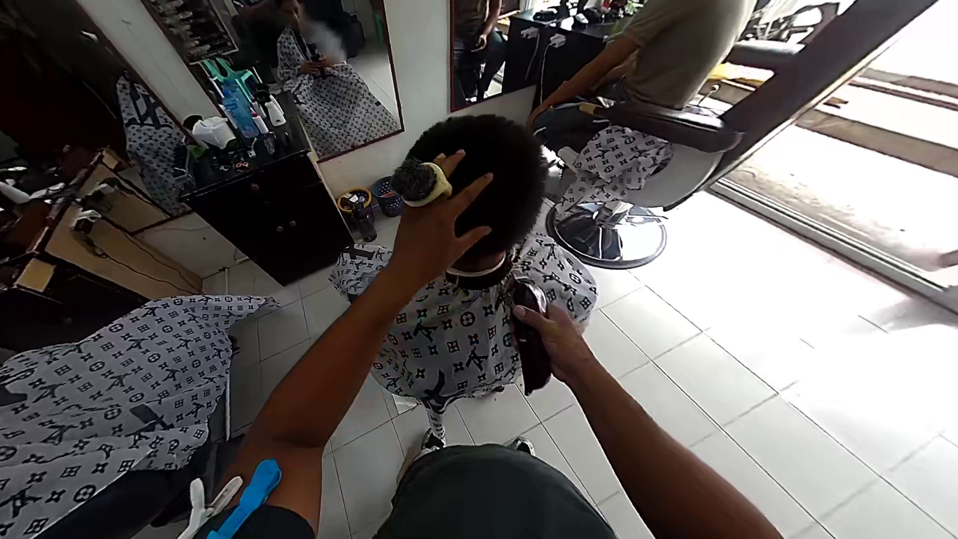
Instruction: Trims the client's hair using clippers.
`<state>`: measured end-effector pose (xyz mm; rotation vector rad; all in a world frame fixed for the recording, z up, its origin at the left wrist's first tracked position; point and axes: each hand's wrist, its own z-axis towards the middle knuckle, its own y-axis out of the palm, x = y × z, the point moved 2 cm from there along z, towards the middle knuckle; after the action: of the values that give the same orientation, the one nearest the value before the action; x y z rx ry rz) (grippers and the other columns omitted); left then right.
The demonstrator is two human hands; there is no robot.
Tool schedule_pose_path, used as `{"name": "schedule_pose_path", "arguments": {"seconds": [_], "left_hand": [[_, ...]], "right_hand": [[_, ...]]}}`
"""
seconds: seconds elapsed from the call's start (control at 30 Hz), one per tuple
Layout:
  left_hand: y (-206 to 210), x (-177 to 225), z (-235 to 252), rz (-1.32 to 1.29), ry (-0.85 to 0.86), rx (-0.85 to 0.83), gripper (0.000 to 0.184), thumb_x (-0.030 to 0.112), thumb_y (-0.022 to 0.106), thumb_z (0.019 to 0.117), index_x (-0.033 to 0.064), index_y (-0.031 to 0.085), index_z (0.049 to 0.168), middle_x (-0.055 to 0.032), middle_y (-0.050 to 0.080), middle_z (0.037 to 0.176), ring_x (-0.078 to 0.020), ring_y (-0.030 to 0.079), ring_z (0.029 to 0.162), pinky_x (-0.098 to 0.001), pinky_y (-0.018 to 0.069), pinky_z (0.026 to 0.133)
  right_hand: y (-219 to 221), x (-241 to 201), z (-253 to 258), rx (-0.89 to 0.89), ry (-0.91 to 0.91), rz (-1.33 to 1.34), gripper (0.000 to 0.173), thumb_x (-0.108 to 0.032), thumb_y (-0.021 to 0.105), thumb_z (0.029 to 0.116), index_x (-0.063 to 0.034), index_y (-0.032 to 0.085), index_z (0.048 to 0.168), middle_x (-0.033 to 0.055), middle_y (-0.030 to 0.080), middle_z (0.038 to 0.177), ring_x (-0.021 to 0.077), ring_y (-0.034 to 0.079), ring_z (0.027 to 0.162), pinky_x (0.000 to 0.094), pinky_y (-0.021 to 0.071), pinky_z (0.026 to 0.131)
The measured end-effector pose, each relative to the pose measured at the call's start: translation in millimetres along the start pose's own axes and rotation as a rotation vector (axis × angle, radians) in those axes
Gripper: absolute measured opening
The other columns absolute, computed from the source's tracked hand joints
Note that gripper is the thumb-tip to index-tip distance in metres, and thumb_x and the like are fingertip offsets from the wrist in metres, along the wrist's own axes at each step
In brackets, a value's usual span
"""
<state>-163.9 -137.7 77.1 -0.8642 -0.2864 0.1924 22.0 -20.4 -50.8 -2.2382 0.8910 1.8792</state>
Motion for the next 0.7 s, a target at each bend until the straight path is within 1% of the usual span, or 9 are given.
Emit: {"name": "schedule_pose_path", "arguments": {"seconds": [0.03,0.07,0.1,0.13,0.2,0.27,0.33,0.47,0.7], "left_hand": [[3,-2,-2,0.006,-0.010,-0.027,0.062,0.040,0.075,0.0905,0.0230,0.057,0.148,-0.0171,0.036,0.163,-0.0368,0.028,0.154,-0.0565,0.0264,0.121],[5,-4,-3,0.008,-0.009,-0.031,0.064,0.039,0.076,0.0899,0.0245,0.055,0.149,-0.0168,0.034,0.164,-0.0367,0.026,0.154,-0.0568,0.0248,0.122],[7,-5,-3,0.009,-0.004,-0.023,0.066,0.038,0.077,0.0892,0.0252,0.055,0.150,-0.0171,0.033,0.165,-0.0370,0.025,0.154,-0.0571,0.0234,0.122],[8,-6,-4,0.007,-0.003,-0.012,0.067,0.038,0.078,0.0883,0.0254,0.055,0.150,-0.0181,0.032,0.165,-0.0378,0.025,0.154,-0.0577,0.0229,0.122],[7,-7,-4,-0.006,-0.017,0.005,0.069,0.036,0.080,0.0864,0.0250,0.055,0.149,-0.0189,0.032,0.165,-0.0379,0.025,0.154,-0.0577,0.0234,0.122],[6,-8,-4,-0.011,-0.040,-0.012,0.071,0.036,0.080,0.0859,0.0259,0.054,0.150,-0.0174,0.030,0.166,-0.0361,0.023,0.155,-0.0566,0.0220,0.123],[6,-10,-4,-0.005,-0.046,-0.033,0.072,0.037,0.080,0.0867,0.0261,0.052,0.152,-0.0175,0.028,0.167,-0.0358,0.023,0.156,-0.0554,0.0227,0.123],[4,-12,-3,-0.008,-0.044,-0.043,0.074,0.036,0.080,0.0866,0.0257,0.050,0.153,-0.0186,0.027,0.167,-0.0356,0.023,0.155,-0.0542,0.0234,0.123],[5,-13,1,0.015,-0.052,-0.075,0.075,0.036,0.080,0.0868,0.0263,0.048,0.154,-0.0180,0.026,0.168,-0.0343,0.021,0.156,-0.0540,0.0219,0.123]], "right_hand": [[6,-1,4,-0.004,0.030,0.028,0.024,-0.020,0.042,0.1081,-0.0008,0.056,0.114,0.0049,0.064,0.079,0.0139,0.066,0.064,0.0295,0.0597,0.062],[10,-1,9,-0.003,0.054,0.066,0.033,-0.025,0.034,0.1119,-0.0013,0.056,0.114,0.0068,0.064,0.082,0.0159,0.066,0.069,0.0319,0.0600,0.066],[14,0,14,0.004,0.063,0.095,0.038,-0.029,0.031,0.1129,-0.0017,0.057,0.114,0.0088,0.065,0.084,0.0178,0.067,0.071,0.0343,0.0605,0.068],[17,1,19,-0.009,0.057,0.092,0.038,-0.029,0.031,0.1126,-0.0019,0.057,0.114,0.0099,0.066,0.086,0.0188,0.068,0.073,0.0361,0.0607,0.070],[22,2,27,-0.046,0.021,-0.002,0.031,-0.026,0.041,0.1101,-0.0008,0.059,0.113,0.0104,0.066,0.087,0.0184,0.067,0.075,0.0370,0.0597,0.072],[27,-2,30,-0.050,0.009,-0.123,0.026,-0.026,0.054,0.1069,-0.0002,0.061,0.108,0.0090,0.064,0.083,0.0150,0.064,0.071,0.0325,0.0563,0.068],[29,-3,32,-0.051,0.024,-0.187,0.029,-0.029,0.061,0.1041,0.0002,0.062,0.108,0.0091,0.065,0.083,0.0141,0.063,0.069,0.0305,0.0554,0.065],[29,-3,36,-0.039,0.060,-0.222,0.035,-0.033,0.061,0.1036,0.0009,0.062,0.109,0.0105,0.067,0.085,0.0156,0.065,0.070,0.0316,0.0566,0.065],[28,-2,41,-0.053,0.016,-0.227,0.036,-0.035,0.059,0.1043,0.0003,0.062,0.108,0.0105,0.065,0.084,0.0150,0.064,0.069,0.0306,0.0550,0.064]]}}
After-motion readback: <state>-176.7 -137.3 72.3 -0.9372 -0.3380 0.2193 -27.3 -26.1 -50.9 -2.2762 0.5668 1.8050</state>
